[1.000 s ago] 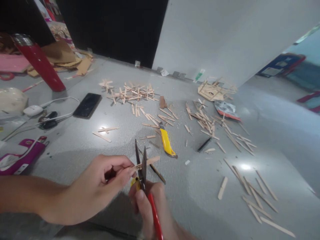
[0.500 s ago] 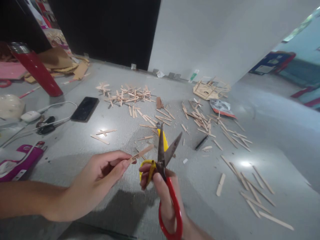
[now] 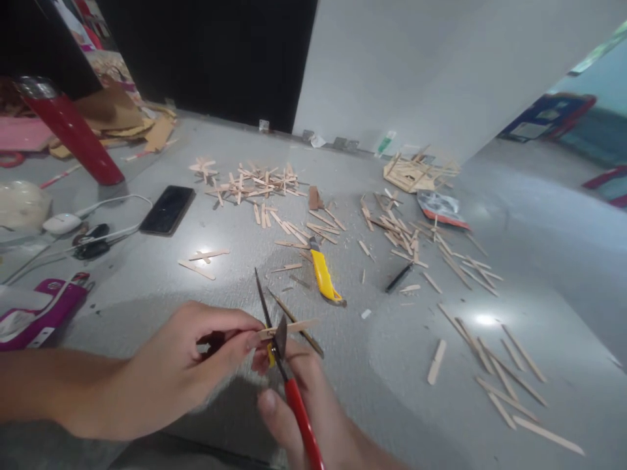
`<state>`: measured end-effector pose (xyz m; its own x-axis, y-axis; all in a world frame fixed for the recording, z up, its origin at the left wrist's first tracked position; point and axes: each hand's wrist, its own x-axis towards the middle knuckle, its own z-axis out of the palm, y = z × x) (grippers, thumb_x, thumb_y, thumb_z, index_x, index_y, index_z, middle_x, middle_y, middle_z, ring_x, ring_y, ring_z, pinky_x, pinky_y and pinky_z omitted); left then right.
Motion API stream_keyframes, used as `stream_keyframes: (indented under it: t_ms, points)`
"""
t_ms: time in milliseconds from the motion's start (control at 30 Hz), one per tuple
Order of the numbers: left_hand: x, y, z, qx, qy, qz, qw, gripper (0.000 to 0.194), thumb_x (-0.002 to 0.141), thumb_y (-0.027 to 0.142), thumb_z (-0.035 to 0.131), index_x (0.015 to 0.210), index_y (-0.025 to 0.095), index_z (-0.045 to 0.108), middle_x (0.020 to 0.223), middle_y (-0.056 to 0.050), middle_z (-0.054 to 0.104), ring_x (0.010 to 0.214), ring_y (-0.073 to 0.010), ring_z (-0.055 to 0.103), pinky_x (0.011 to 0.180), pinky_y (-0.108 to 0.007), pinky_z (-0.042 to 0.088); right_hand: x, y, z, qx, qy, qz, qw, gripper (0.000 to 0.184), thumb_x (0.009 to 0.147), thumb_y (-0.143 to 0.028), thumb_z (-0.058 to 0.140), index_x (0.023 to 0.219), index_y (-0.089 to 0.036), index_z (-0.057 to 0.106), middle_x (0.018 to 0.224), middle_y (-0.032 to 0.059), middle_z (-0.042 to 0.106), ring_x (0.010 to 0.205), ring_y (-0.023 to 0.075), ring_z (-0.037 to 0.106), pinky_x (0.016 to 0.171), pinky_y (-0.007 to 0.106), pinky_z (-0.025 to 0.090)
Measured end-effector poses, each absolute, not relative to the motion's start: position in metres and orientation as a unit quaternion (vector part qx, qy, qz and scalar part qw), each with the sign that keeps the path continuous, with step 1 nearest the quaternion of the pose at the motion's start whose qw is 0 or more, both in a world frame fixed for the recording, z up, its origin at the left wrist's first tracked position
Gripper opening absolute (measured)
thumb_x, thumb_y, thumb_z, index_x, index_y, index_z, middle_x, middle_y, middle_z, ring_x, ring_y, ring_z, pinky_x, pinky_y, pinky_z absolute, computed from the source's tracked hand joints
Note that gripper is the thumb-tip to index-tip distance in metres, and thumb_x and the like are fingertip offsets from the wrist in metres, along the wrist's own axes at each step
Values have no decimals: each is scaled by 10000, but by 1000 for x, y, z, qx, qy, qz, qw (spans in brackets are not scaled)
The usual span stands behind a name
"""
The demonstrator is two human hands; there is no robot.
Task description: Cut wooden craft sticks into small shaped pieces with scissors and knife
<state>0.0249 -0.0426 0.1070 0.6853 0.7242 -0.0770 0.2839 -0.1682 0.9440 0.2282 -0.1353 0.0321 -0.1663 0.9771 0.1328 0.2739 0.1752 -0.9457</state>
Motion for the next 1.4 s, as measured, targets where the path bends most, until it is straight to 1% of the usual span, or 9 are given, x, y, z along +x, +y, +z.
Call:
stream_keyframes:
  t_ms: [167,300,400,600,733,933,1067,1267,1400]
  points:
    - [22,-40,113,745,343,168,547,390,1051,311,430,797,149,677,645,33,469,605,-102,379,527,-227,286,226,-135,34,-467,-636,454,413,384,965,-401,661,1333,-295,625,1381,108,658,1275,340,618,1073,502,514]
    - [22,-40,114,736,339,163,562,370,1029,269,464,710,158,615,610,50,385,582,-94,340,513,-220,267,225,-137,35,-473,-617,489,396,348,967,-424,641,1277,-266,633,1271,121,698,1056,315,703,934,458,587]
    - [20,-37,118,720,335,140,591,369,1018,250,471,680,158,587,605,52,390,578,-90,339,502,-213,260,226,-137,38,-480,-619,489,385,391,957,-455,641,1298,-264,632,1178,114,705,895,278,700,832,414,604]
    - [19,-31,122,706,336,108,614,349,1011,253,492,698,148,605,616,45,510,581,-81,431,513,-208,285,225,-134,45,-456,-648,471,388,382,977,-480,619,1295,-268,615,1168,94,676,1064,290,656,963,443,557]
    - [20,-32,122,711,330,119,610,354,1006,222,491,668,148,571,614,53,521,570,-67,418,504,-191,285,221,-135,42,-456,-626,498,391,355,1029,-413,556,1368,-309,546,1132,66,661,947,232,668,862,370,586]
    - [20,-33,121,697,325,134,625,360,1001,181,484,663,152,603,636,55,585,570,-60,444,504,-182,298,222,-140,30,-486,-610,483,398,247,1043,-433,506,1190,-270,621,1060,72,634,918,238,637,801,373,571]
    - [19,-32,120,695,324,135,627,358,1002,166,469,674,156,613,628,59,577,559,-59,432,497,-182,293,222,-141,28,-516,-618,452,385,298,1035,-483,503,1113,-241,658,1115,106,640,931,248,606,827,402,529]
    - [19,-30,120,712,325,162,601,372,1011,183,469,644,153,517,590,67,425,565,-66,345,487,-182,262,215,-135,33,-500,-565,530,387,441,1021,-603,444,927,-199,592,831,38,534,677,172,500,592,308,436]
    - [20,-31,120,707,332,173,600,366,1021,195,474,676,154,590,591,64,468,554,-66,374,484,-184,270,211,-129,40,-479,-567,542,393,465,1017,-635,418,955,-203,579,803,25,502,641,162,457,549,294,381]
